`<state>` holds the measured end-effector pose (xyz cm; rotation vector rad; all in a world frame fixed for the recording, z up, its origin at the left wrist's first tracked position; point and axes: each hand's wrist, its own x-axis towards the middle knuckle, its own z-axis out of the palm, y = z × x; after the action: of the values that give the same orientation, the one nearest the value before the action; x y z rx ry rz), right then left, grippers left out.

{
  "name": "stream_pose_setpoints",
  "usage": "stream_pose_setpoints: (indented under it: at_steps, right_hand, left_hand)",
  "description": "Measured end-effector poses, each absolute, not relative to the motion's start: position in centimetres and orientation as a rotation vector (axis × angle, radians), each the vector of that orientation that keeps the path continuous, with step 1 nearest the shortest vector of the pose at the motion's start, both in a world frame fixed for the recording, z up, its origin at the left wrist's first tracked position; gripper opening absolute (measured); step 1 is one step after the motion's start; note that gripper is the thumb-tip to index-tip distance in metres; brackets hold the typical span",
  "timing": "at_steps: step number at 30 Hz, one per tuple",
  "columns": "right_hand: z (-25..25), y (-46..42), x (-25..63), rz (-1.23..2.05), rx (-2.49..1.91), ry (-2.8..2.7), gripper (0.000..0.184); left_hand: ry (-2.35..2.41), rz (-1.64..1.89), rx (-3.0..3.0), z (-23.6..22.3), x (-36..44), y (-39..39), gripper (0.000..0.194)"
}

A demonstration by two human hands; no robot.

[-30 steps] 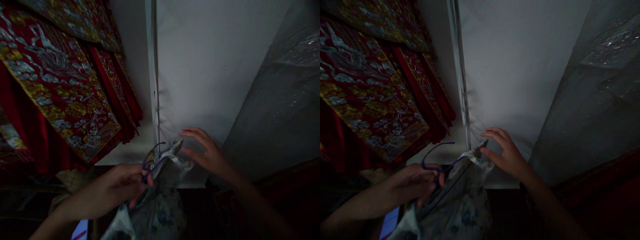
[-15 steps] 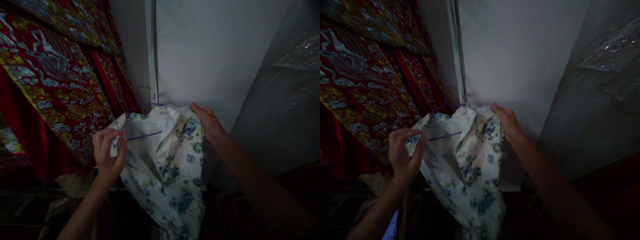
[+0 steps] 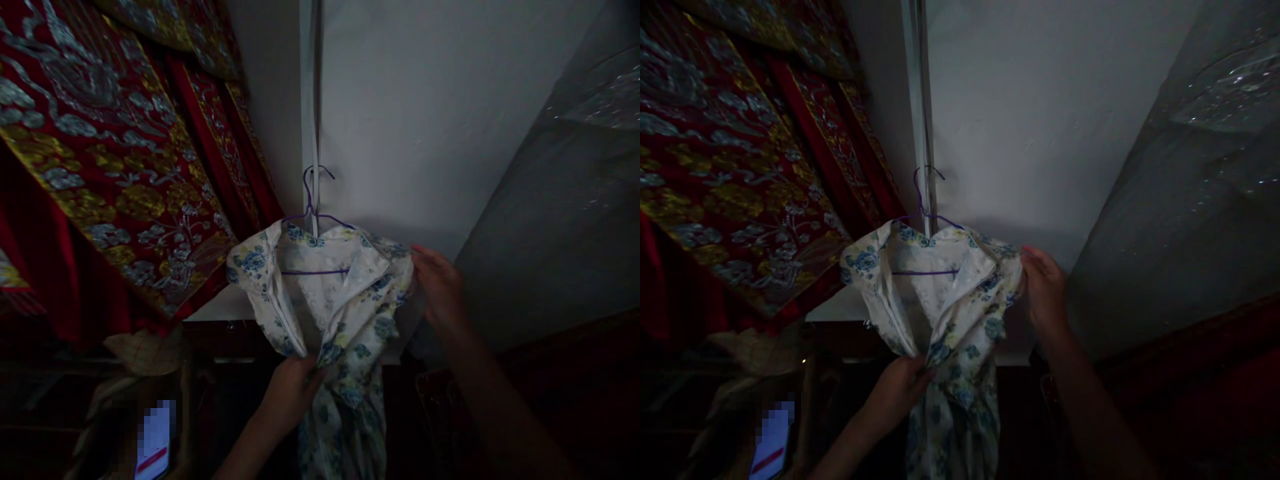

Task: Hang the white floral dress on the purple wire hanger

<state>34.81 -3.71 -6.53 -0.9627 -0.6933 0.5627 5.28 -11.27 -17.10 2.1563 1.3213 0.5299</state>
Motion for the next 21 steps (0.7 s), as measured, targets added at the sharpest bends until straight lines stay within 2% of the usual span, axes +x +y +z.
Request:
stream_pose_setpoints:
  at_steps: [2, 5, 7, 10, 12, 15, 21]
  right_hand:
    - [-8.3, -6.0, 35.0, 0.352, -0.937, -0.621, 0.037]
    - [-13.4, -11.3, 32.3, 0.275, -0.893, -0.317, 0.025]
    - [-17.3, -14.8, 28.6, 0.501, -1.065, -0.347, 0.022]
    - [-21.0, -17.9, 22.8, 0.978, -1.158, -0.813, 0.026]
    - [-21.2, -18.1, 20.4, 1.005, -1.135, -1.047, 0.024]
    - [-19.6, -17.0, 19.4, 0.846, -1.103, -1.259, 0.018]
    - [-19.1, -16.3, 19.2, 0.986, -1.008, -1.281, 0.033]
  left_hand:
    - [1.332, 0.774, 2.056, -18.4, 5.9, -12.9, 0.03]
    - [1.324, 1.137, 1.925, -19.7, 7.3, -14.8, 0.034]
    - [1.313, 1.321, 1.835, -20.4, 8.2, -15.8, 0.032]
    - [1.268, 1.481, 1.73, -21.0, 8.9, -17.0, 0.026]
    - [1.26, 1.531, 1.674, -20.9, 8.6, -17.5, 0.022]
    - [1.266, 1.545, 1.66, -20.1, 7.2, -17.7, 0.019]
    - [1.145, 1.413, 1.882, -18.5, 4.4, -17.2, 0.032]
